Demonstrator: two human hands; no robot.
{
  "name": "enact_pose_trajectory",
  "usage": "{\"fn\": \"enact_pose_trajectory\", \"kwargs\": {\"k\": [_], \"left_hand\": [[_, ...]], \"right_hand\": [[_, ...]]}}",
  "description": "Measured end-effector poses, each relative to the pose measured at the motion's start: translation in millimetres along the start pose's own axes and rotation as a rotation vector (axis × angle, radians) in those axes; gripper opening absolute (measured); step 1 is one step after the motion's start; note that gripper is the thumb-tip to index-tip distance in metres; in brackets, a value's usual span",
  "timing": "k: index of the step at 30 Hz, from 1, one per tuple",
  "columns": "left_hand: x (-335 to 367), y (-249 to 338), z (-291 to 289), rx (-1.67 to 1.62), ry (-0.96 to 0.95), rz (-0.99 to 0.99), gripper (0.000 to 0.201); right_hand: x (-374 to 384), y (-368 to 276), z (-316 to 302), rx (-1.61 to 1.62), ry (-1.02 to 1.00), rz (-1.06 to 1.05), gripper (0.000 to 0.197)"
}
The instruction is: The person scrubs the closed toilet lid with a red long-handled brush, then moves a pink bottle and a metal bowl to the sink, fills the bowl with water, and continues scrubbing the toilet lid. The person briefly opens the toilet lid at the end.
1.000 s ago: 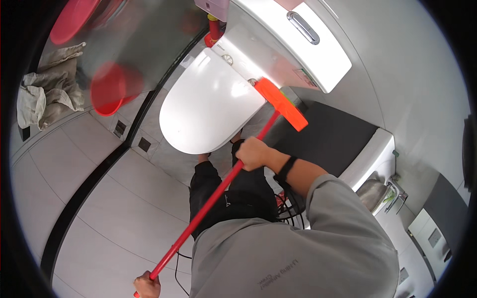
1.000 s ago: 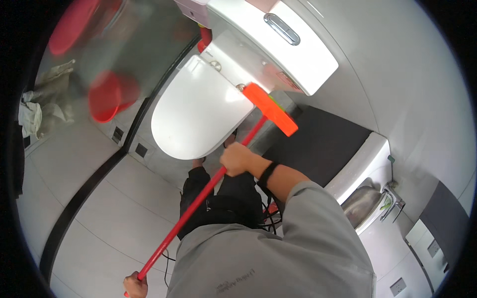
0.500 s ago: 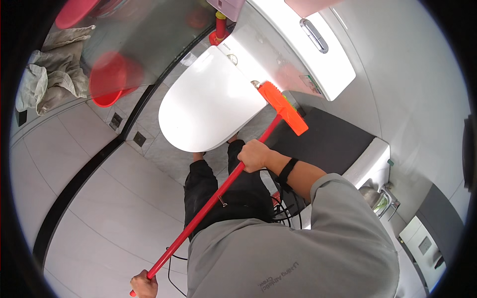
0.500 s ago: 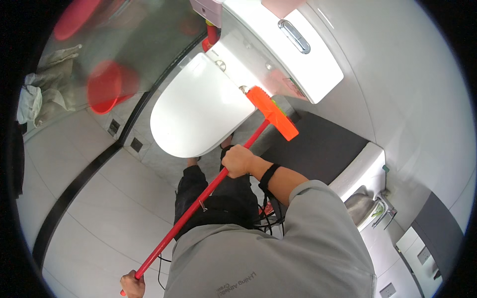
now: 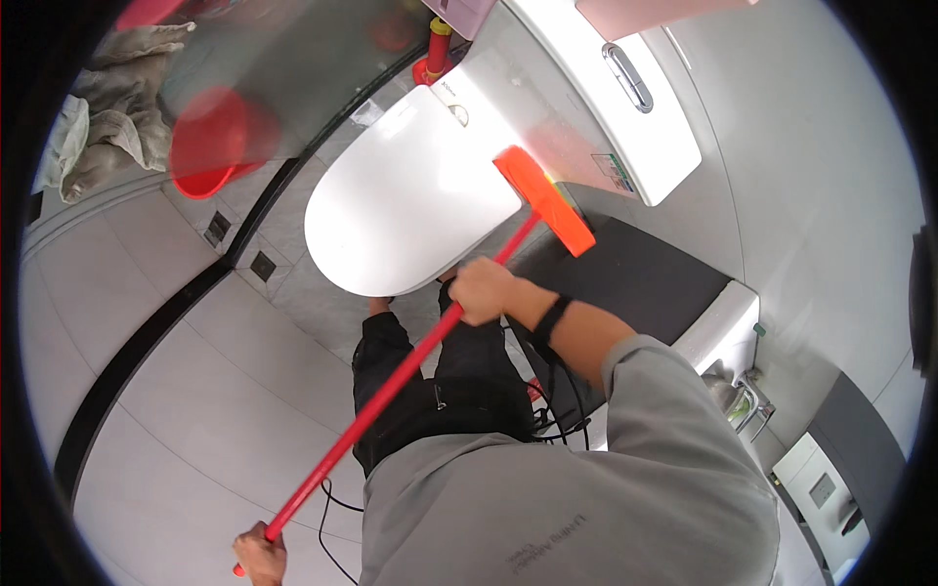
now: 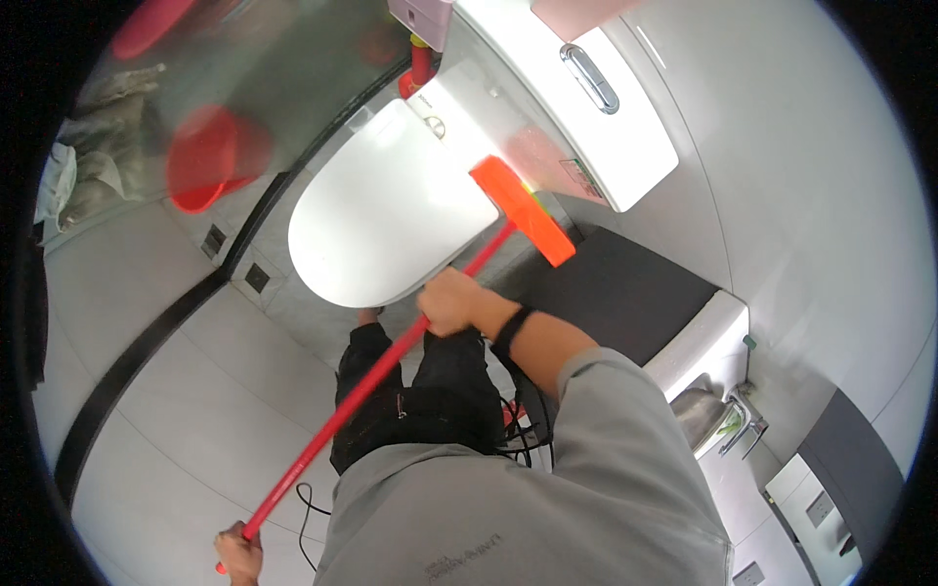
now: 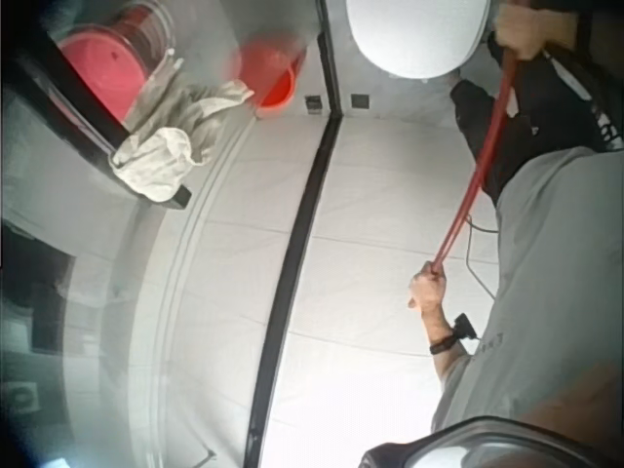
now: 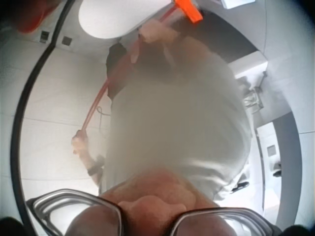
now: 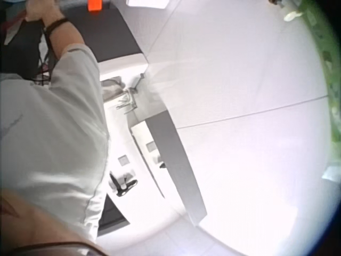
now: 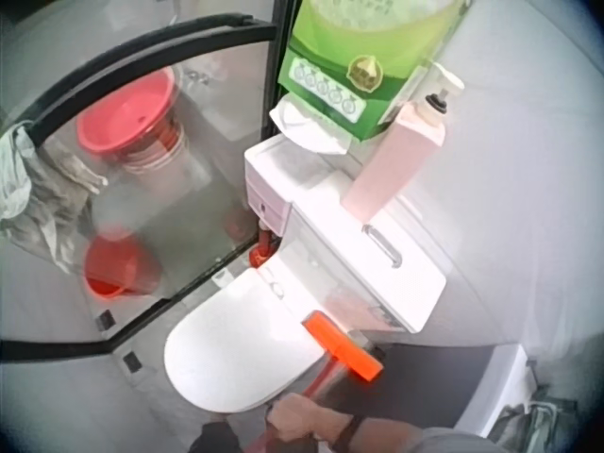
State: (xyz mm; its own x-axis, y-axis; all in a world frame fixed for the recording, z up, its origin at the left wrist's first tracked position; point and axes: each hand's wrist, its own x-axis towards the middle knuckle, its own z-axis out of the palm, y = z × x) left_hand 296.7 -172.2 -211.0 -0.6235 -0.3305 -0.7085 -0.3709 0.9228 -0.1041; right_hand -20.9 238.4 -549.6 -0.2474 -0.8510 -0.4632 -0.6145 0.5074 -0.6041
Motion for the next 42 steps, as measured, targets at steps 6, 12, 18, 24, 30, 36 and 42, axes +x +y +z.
{"fn": "enact_pose_trajectory", "kwargs": {"k": [6,12,18,24,30,36,42], "left_hand": [[-0.1,-3.3,-0.8,-0.045,-0.044,-0.080,0.024],[5.3,2.9,2.7,-0.037,-0.033,-0.021,0.024],[1.7,5.5,1.5,-0.098,0.013,-0.114,0.022],[-18.8,10.3,13.3,-0.078,-0.089,-0.089,0.026],[-3.0,7.1,7.3,-0.131,-0.035,-0.153,0.027],[-27.0,9.6,11.6,0.044,-0.252,-0.063,0.028],[0.4,9.1,2.7,-0.178,-0.042,-0.202,0.030]], "right_hand": [[8.0,-4.8,-1.2,-0.029,0.013,-0.028,0.021],[-6.7,0.3,6.0,-0.002,-0.024,-0.027,0.024],[31.9,9.3,-1.0,-0.039,0.018,-0.084,0.024],[-16.2,-8.8,3.6,0.008,-0.110,-0.044,0.022],[33.5,0.5,-26.2,-0.031,-0.051,-0.057,0.023],[-21.1,-13.3,-2.3,0.043,-0.183,-0.005,0.021],[42.2,6.0,-31.6,-0.050,-0.004,-0.065,0.019]]}}
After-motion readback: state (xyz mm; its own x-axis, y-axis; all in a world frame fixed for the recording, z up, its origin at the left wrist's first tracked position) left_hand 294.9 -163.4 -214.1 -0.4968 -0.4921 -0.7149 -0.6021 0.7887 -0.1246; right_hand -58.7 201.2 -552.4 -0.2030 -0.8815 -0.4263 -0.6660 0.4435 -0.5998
